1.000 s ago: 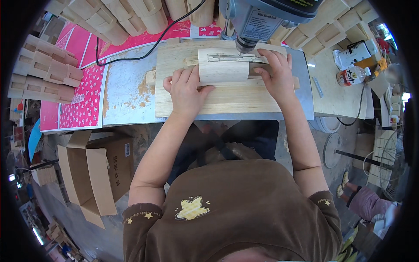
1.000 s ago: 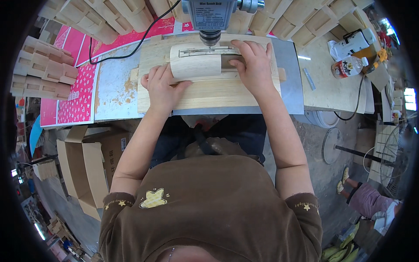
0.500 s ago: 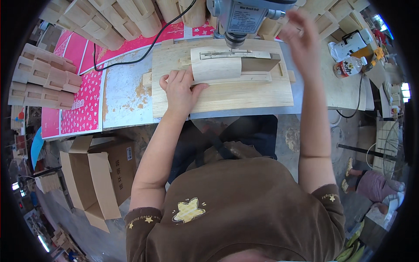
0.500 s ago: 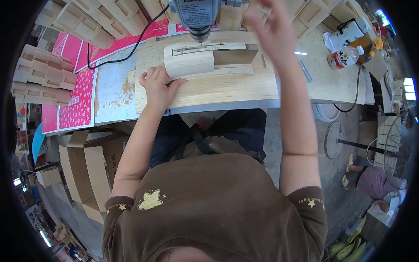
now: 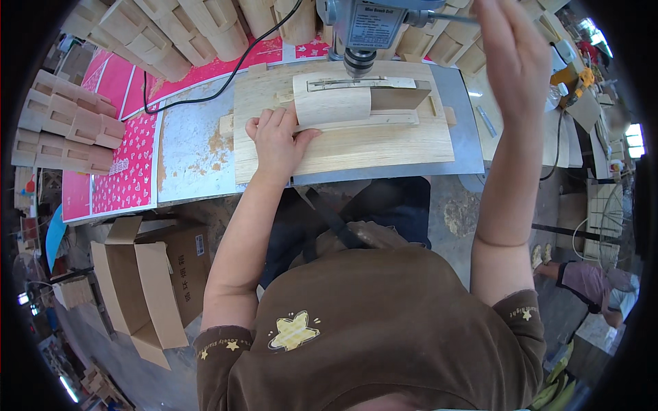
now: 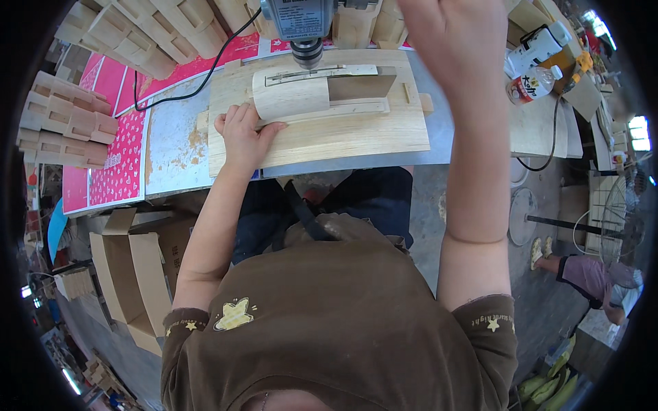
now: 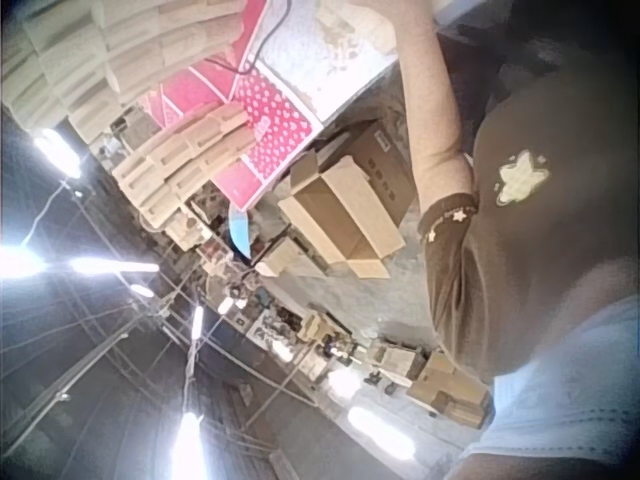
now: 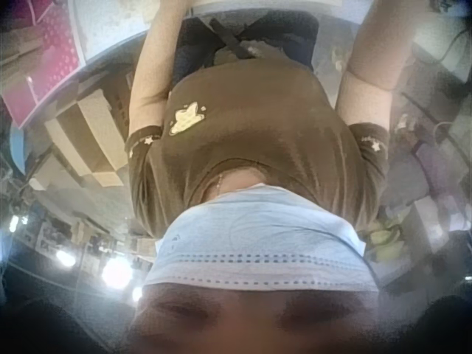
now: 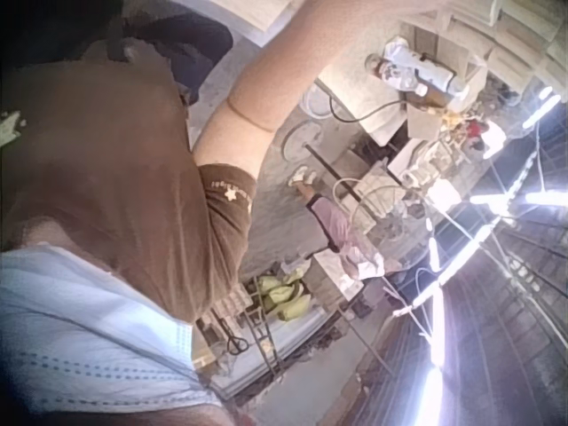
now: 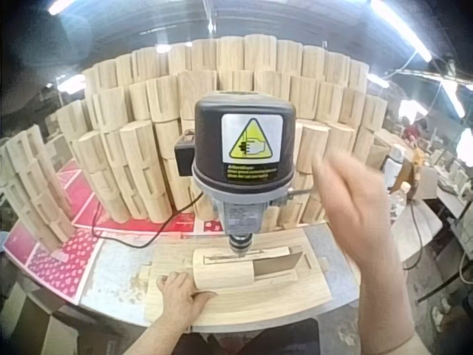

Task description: Operating a bench drill press to drill or mill grooves into wooden cylindrical blocks.

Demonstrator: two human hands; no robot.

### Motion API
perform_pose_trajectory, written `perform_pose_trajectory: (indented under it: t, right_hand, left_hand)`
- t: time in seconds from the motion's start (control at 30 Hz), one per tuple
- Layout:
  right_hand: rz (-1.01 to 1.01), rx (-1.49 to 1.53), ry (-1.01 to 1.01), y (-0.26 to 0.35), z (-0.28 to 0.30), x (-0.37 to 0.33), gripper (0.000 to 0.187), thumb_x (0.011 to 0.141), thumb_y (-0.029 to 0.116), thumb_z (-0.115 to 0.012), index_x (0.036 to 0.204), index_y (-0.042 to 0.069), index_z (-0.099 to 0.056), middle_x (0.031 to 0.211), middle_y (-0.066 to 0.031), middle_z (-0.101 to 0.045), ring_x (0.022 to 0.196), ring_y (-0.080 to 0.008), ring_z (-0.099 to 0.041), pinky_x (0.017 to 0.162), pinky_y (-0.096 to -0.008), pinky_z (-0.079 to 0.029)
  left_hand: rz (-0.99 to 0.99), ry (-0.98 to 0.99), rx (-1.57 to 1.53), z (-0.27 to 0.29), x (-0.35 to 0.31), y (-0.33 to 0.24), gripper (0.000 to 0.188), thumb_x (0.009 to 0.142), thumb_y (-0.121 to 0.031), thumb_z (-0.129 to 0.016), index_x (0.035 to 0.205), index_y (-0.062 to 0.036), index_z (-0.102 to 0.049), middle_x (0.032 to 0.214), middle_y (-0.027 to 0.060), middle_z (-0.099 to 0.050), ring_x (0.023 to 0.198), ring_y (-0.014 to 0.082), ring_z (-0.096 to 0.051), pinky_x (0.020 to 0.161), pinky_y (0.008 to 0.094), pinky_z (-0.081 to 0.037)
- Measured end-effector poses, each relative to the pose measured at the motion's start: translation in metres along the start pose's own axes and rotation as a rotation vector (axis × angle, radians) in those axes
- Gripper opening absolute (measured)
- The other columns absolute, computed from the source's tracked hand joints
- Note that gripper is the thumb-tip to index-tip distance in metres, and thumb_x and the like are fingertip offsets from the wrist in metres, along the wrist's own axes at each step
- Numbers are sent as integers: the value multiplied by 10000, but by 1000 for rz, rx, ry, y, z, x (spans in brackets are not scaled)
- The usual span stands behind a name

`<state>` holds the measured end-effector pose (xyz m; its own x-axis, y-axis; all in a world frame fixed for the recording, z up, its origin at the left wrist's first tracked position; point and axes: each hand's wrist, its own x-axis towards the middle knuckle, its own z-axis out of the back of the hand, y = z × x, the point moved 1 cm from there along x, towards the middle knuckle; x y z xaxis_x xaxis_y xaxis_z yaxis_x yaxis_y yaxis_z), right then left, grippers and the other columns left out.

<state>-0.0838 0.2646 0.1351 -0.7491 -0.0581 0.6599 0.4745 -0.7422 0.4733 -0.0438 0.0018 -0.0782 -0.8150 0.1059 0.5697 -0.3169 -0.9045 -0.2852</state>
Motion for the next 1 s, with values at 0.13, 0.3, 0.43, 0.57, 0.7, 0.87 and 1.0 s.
perform_pose_trajectory:
  t: [0.13,0.3,0.43,0.57,0.7,0.87,1.0]
  right_hand:
    - [-43,56,106,1,-18,-55,177,836,96,-633,1001,32,-638,813,-96,-630,760,-158,-604,696,-317,-461]
    - [136,222,-121,-30,-71,-90,71,857,70,-590,883,35,-645,670,-62,-554,599,-199,-530,570,-327,-406]
    - [158,216,-127,-40,-80,-92,70,852,65,-589,895,35,-636,679,-68,-547,599,-232,-521,571,-328,-405]
    - [305,178,-169,-36,-63,-80,63,849,74,-593,883,28,-619,691,-69,-548,602,-215,-521,561,-321,-408]
    - [257,93,-227,-9,-23,-9,162,906,142,-552,862,-5,-605,643,-22,-492,592,-91,-438,541,-250,-343]
    - [46,-84,-121,-19,-41,100,378,898,305,-458,877,-28,-637,763,-169,-632,727,-257,-598,657,-338,-451]
    - [-94,-28,-70,-33,-33,119,396,871,304,-457,781,-35,-641,688,-198,-601,670,-285,-588,638,-362,-451]
  left_hand:
    - [-2,9,0,-2,1,0,596,624,-348,-765,1129,-81,-595,812,14,-583,803,205,-507,778,386,-273]
    - [-6,3,-19,-2,3,0,592,623,-339,-767,1128,-80,-596,803,12,-578,797,204,-505,767,378,-272]
    - [-16,1,-24,-2,4,-1,592,622,-333,-769,1128,-80,-596,800,11,-577,792,205,-505,761,375,-271]
    - [-6,6,-19,-2,1,0,596,618,-334,-771,1127,-78,-596,795,12,-577,791,208,-505,762,378,-274]
    - [3,15,-30,1,-2,-1,596,617,-346,-768,1122,-79,-598,800,19,-579,796,216,-509,781,390,-281]
    - [-22,-74,-123,-26,12,-34,593,636,-377,-749,1119,-68,-601,827,36,-583,829,227,-513,822,414,-285]
    - [-3,-5,-71,-24,13,-37,593,649,-387,-738,1124,-60,-601,837,36,-584,841,225,-513,828,424,-281]
